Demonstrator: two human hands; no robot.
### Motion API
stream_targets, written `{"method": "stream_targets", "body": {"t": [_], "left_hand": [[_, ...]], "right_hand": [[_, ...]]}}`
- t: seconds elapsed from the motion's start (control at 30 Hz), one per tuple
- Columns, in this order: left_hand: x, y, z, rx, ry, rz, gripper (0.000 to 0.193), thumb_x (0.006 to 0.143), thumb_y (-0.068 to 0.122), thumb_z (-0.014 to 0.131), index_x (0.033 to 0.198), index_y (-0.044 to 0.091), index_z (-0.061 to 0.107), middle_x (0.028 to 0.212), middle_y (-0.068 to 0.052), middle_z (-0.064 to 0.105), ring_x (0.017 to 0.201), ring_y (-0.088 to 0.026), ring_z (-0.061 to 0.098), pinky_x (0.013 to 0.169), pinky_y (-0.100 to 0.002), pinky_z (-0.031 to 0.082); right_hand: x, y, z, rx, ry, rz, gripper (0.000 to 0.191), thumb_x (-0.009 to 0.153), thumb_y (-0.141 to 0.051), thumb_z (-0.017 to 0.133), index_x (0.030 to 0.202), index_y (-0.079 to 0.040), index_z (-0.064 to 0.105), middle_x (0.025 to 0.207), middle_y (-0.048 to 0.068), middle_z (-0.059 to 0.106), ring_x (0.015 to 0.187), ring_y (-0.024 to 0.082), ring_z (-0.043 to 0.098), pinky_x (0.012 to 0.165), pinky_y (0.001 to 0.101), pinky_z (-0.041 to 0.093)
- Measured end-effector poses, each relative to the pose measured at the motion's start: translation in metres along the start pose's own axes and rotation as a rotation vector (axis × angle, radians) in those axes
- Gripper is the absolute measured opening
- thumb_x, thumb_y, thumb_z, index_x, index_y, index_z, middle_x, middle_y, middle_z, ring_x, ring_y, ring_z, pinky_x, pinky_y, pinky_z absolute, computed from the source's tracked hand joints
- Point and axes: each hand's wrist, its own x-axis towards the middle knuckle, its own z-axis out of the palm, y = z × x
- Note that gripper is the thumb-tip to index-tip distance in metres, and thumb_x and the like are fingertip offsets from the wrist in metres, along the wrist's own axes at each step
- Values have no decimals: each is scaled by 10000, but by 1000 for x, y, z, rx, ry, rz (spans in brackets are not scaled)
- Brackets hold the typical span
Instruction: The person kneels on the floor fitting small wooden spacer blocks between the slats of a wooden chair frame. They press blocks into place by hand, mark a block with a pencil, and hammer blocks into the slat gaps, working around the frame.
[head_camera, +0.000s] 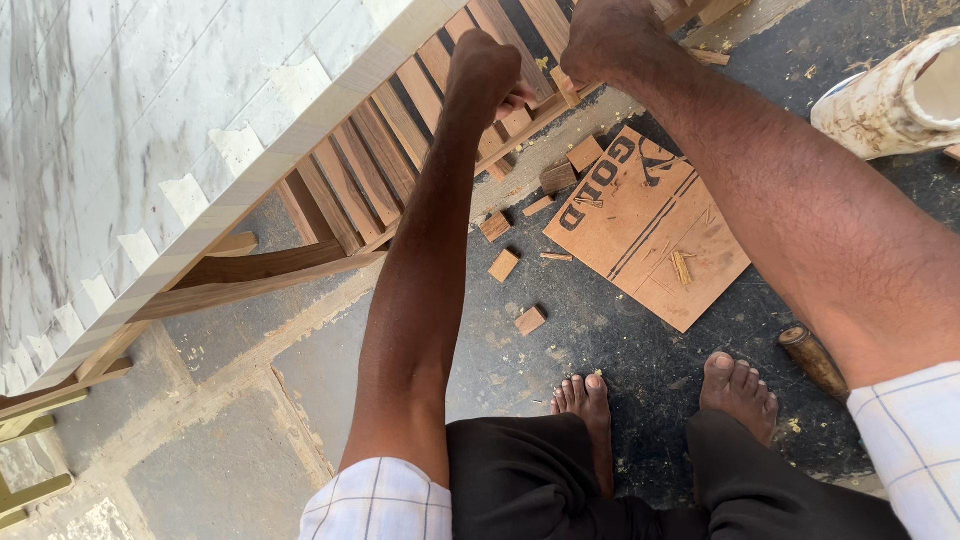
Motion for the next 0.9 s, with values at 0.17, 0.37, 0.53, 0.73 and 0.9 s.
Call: {"method": "stream_targets", "body": {"t": [0.17, 0.37, 0.53, 0.73, 0.9], "left_hand": [[-5, 3, -7, 74, 2, 9, 206, 947, -7, 492, 917, -189, 584, 669, -285, 714, 462, -209, 733, 334, -317, 535], [-17, 4, -3, 0, -10, -57, 205, 941, -13, 484, 910, -176, 606, 678, -255, 737, 482, -214, 698, 343, -312, 490], [-17, 1, 1, -114, 11, -124, 192, 939, -11, 499, 906, -153, 625, 706, -251, 730, 500, -212, 721, 372, -300, 506], [-18, 1, 1, -84, -17, -140, 209, 944, -16, 483, 882, -157, 623, 715, -251, 738, 505, -213, 719, 365, -310, 497], [-20, -1, -3, -164, -27, -193, 243, 971, 45, 523, 826, -114, 635, 657, -241, 739, 487, -229, 690, 343, -307, 471]], "right_hand": [[1, 3, -5, 62, 48, -21, 432, 830, -272, 865, 1081, 58, 745, 962, 248, 730, 866, 338, 737, 765, 457, 605], [-1, 2, -12, 114, 11, 3, 433, 841, -245, 862, 1100, 79, 737, 1008, 254, 724, 903, 342, 749, 802, 456, 618], [-4, 2, -13, 145, 14, 48, 499, 791, -249, 900, 1111, 84, 712, 1044, 260, 709, 922, 353, 738, 801, 455, 614], [-3, 4, -12, 154, 35, 25, 432, 801, -219, 885, 1079, 74, 732, 1042, 263, 710, 928, 358, 737, 791, 462, 616], [-3, 2, -12, 115, 31, -12, 413, 839, -251, 868, 1072, 70, 751, 1009, 262, 734, 903, 351, 755, 800, 468, 621]]}}
